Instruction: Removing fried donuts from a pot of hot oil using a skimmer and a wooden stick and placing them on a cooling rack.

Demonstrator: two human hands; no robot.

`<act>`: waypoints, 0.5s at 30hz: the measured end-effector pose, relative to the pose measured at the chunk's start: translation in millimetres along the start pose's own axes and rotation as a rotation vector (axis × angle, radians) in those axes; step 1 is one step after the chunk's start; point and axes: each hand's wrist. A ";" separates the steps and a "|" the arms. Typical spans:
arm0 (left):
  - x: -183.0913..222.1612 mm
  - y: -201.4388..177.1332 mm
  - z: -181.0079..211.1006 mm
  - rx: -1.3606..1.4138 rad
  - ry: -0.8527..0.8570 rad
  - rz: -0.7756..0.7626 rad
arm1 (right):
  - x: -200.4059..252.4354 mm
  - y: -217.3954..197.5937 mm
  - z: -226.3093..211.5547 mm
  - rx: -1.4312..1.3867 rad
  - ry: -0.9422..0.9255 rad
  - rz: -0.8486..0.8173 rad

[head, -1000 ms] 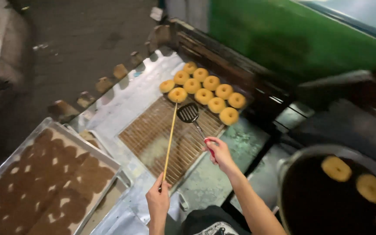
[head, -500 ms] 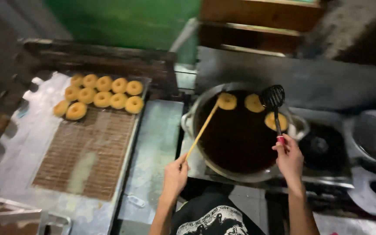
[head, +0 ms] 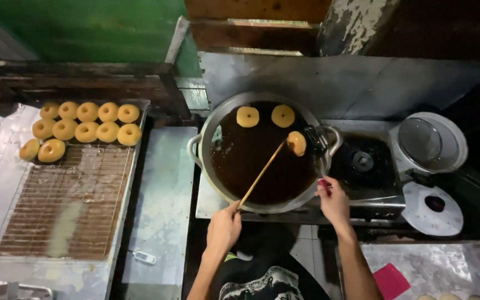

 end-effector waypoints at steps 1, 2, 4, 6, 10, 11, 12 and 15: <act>5.0 1.3 -0.2 0.004 -0.008 0.001 | 1.7 0.7 -1.0 0.003 -0.001 -0.008; 9.9 2.2 -0.6 0.018 0.016 0.037 | 3.4 1.9 -2.4 -0.282 0.128 -0.062; 22.0 0.4 -2.3 0.038 0.024 0.077 | 7.4 3.9 -3.7 -0.560 0.261 -0.132; 36.4 -4.1 -4.9 0.086 -0.013 0.110 | 11.4 5.5 -3.7 -0.774 0.321 -0.203; 59.2 -4.9 -34.9 0.169 -0.131 0.148 | 17.5 20.4 -6.3 -0.785 0.335 -0.325; 58.0 3.0 -52.7 0.237 -0.169 0.200 | 18.4 25.9 -4.7 -0.792 0.323 -0.371; 57.3 10.8 -71.0 0.304 -0.207 0.253 | 19.7 31.7 -3.2 -0.798 0.311 -0.417; 80.0 0.3 -82.7 0.401 -0.310 0.340 | 39.9 36.4 -29.6 -0.715 0.301 -0.520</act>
Point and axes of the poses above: each hand's wrist, its own x-axis away from the middle knuckle, its own y-axis out of the palm, z = x × y, and after that the axes turned 10 degrees about -x, right-handed
